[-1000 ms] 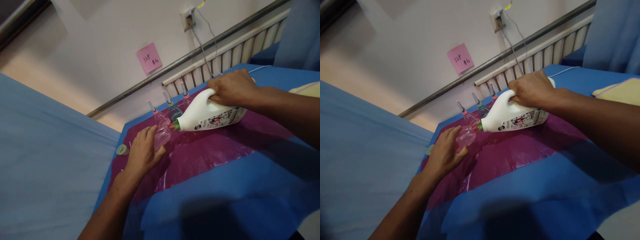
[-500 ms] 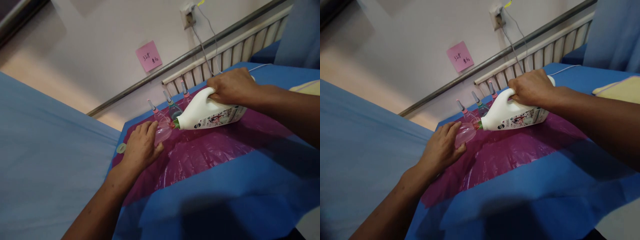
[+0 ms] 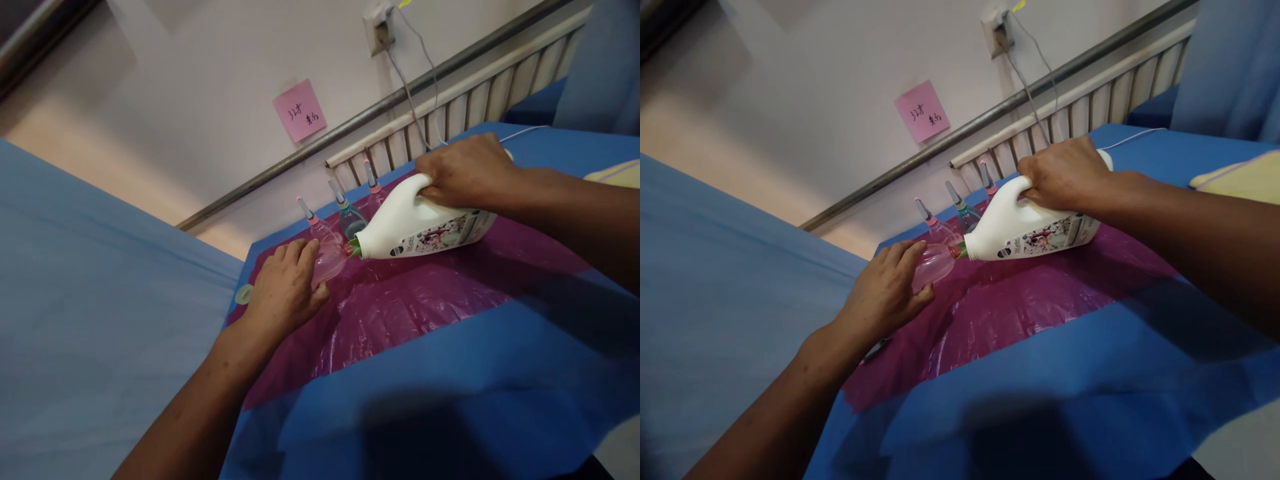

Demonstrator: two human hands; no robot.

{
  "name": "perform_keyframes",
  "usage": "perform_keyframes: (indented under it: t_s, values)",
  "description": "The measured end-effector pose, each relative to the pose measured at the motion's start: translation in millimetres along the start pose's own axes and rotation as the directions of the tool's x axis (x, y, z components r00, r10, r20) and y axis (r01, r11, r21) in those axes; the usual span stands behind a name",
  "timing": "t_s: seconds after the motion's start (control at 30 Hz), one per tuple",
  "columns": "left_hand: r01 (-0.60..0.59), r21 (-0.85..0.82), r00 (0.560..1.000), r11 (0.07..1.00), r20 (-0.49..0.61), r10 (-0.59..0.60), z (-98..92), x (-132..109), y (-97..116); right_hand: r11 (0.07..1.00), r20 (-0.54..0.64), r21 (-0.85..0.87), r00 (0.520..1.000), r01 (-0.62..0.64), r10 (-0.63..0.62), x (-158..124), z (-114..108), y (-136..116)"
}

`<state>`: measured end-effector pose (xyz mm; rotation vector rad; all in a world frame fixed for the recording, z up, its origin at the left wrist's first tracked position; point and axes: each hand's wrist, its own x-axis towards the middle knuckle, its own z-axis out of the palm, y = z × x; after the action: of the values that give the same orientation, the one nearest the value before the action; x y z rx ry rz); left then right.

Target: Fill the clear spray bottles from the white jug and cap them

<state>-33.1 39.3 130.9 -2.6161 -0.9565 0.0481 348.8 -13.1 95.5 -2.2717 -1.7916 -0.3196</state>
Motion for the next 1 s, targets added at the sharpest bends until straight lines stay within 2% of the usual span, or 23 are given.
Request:
perform_keyframes:
  t_s: [0.23,0.43,1.0]
  values:
    - [-0.017,0.068,0.999,0.998,0.029,0.015,-10.1,4.2,2.8,0.998,0.01,-0.066,1.0,-0.012,0.013,-1.9,-0.8,-0.2]
    - [-0.014,0.129,0.995,0.992,0.103,0.0,-23.5,6.1,9.5,0.995,0.022,-0.098,1.0,-0.003,0.006,-4.0,-1.4,1.7]
    - [-0.01,0.179,0.99,0.984,0.141,-0.016,-29.5,8.6,15.6,0.99,0.031,-0.138,1.0,0.005,-0.001,-4.6,-2.4,0.8]
